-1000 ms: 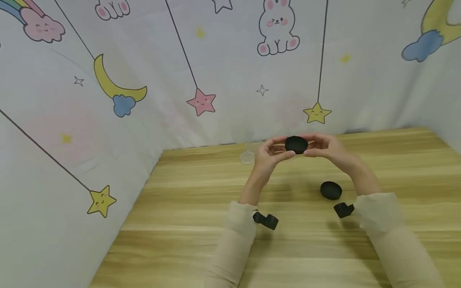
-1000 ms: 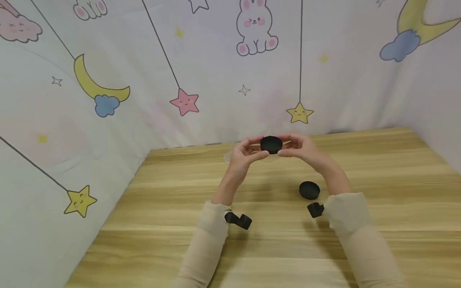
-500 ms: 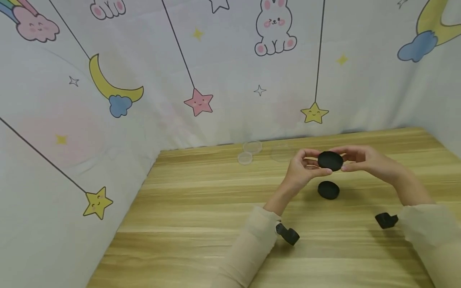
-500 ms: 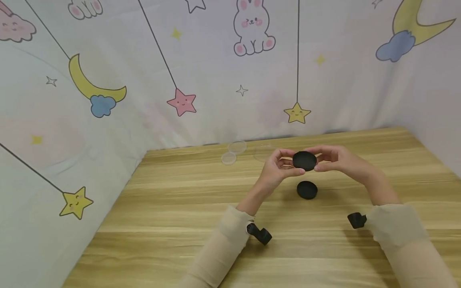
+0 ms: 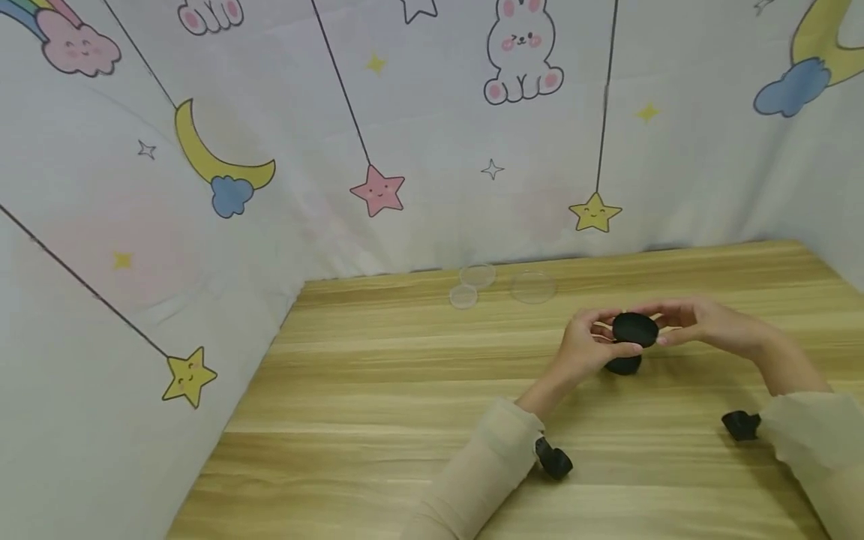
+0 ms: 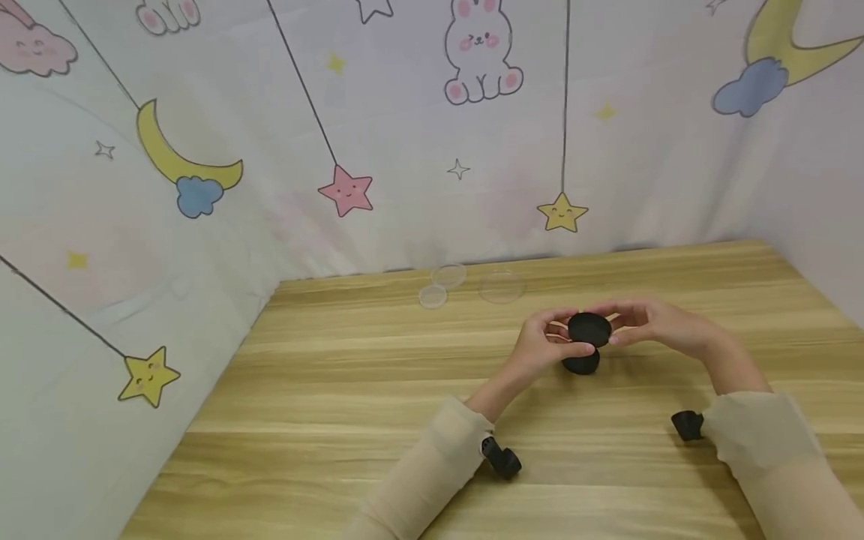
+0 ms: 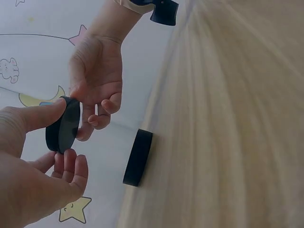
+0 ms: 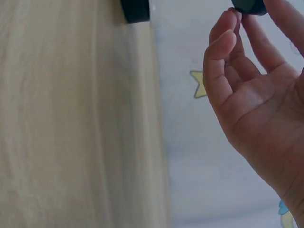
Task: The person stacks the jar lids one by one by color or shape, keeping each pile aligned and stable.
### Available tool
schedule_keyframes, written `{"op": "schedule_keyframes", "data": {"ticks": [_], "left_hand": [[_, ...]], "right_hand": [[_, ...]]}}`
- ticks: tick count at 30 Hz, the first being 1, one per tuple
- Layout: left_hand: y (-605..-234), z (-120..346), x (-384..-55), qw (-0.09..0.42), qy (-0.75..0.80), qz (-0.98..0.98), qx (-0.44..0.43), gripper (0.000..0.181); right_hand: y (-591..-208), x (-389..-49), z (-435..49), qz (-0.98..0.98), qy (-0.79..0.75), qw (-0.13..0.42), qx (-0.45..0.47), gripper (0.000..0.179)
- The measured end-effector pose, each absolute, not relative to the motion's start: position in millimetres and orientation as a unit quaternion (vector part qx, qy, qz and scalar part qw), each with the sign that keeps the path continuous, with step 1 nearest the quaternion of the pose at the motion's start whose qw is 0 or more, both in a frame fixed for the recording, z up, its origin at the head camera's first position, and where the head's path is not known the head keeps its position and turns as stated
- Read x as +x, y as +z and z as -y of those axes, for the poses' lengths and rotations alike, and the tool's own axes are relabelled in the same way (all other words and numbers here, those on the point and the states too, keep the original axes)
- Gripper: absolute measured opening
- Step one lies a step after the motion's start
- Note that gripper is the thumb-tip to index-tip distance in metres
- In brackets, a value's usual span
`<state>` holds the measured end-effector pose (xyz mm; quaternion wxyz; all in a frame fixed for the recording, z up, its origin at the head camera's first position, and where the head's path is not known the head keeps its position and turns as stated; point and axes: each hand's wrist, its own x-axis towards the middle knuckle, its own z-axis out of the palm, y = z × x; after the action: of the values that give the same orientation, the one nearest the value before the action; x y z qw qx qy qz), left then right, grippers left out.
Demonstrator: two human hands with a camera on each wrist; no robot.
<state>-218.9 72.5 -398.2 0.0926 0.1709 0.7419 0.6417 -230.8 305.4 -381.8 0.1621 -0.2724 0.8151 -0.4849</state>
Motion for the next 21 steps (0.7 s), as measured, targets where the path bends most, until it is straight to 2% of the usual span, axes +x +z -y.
{"op": "schedule_keyframes", "data": {"ticks": [9, 21], "left_hand": [[-407, -77, -218, 0.086, 0.614, -0.775, 0.127, 0.047], [-424, -79, -220, 0.074, 0.568, -0.812, 0.114, 0.048]], "right_hand": [[-398, -237, -310, -0.804, -0.491, 0.207, -0.265, 0.046], [-418, -241, -308, -0.78, -0.522, 0.227, -0.26, 0.044]]}}
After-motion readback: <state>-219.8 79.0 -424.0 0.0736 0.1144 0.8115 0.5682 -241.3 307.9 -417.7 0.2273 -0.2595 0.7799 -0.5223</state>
